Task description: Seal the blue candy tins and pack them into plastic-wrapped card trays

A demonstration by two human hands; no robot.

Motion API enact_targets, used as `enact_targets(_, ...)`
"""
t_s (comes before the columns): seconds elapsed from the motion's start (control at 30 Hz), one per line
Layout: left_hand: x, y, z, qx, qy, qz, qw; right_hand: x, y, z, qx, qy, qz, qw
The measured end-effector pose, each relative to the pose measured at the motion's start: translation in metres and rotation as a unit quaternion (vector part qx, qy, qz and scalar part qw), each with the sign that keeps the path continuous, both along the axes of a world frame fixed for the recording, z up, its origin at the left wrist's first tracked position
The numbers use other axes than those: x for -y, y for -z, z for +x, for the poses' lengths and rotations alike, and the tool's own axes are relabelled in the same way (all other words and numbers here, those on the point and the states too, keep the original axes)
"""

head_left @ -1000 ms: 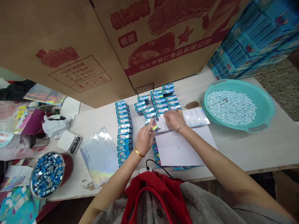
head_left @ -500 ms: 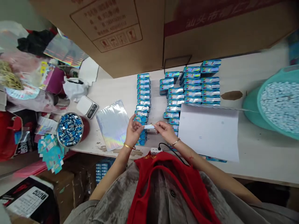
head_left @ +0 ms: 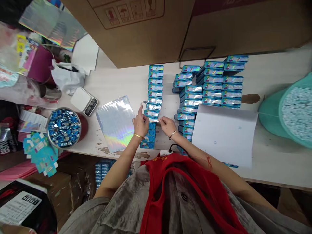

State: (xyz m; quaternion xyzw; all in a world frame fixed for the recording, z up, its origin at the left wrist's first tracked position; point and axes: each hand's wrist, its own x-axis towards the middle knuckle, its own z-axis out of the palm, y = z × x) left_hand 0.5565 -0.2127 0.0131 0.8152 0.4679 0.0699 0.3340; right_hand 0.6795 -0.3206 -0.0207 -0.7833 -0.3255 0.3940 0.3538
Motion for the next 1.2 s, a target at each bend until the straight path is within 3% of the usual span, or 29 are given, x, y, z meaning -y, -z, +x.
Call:
enact_targets(0.27,-0.001,0.013,-0.002,-0.031,0.011,0.019,0.999,0.001,0.02,-0.006,-0.024,0.023,0.016,0.999)
enact_targets(0.43,-0.005,0.026,-0.01,-0.026,-0.059,0.039,0.997,0.016,0.023,-0.025,-0.042,0.089,0.029,0.995)
enact_targets(0.53,-0.01,0.04,-0.015,0.007,-0.09,-0.002,0.996,0.025,0.022,-0.039,-0.089,0.044,0.047,0.994)
enact_targets(0.63,-0.016,0.048,-0.017,0.041,-0.096,-0.033,0.994,0.026,0.021,-0.044,-0.122,-0.03,0.019,0.992)
enact_targets(0.73,-0.016,0.036,-0.016,0.086,-0.084,-0.007,0.993,0.021,0.018,-0.034,-0.099,-0.055,-0.026,0.993)
enact_targets(0.87,-0.004,-0.007,-0.017,0.187,-0.098,0.034,0.977,0.018,0.001,-0.009,-0.101,0.068,0.02,0.992)
enact_targets(0.93,0.008,-0.029,-0.017,0.228,-0.11,-0.025,0.967,0.021,-0.011,-0.001,-0.163,0.117,0.037,0.979)
enact_targets(1.03,0.025,-0.046,-0.019,0.267,-0.153,-0.199,0.93,0.025,-0.026,-0.001,-0.28,0.121,0.029,0.952)
enact_targets(1.13,0.036,-0.044,-0.021,0.263,-0.22,-0.34,0.876,0.028,-0.033,-0.012,-0.33,0.111,0.048,0.936)
enact_targets(1.2,0.038,-0.035,-0.024,0.248,-0.25,-0.376,0.857,0.028,-0.032,-0.02,-0.335,0.113,0.062,0.934)
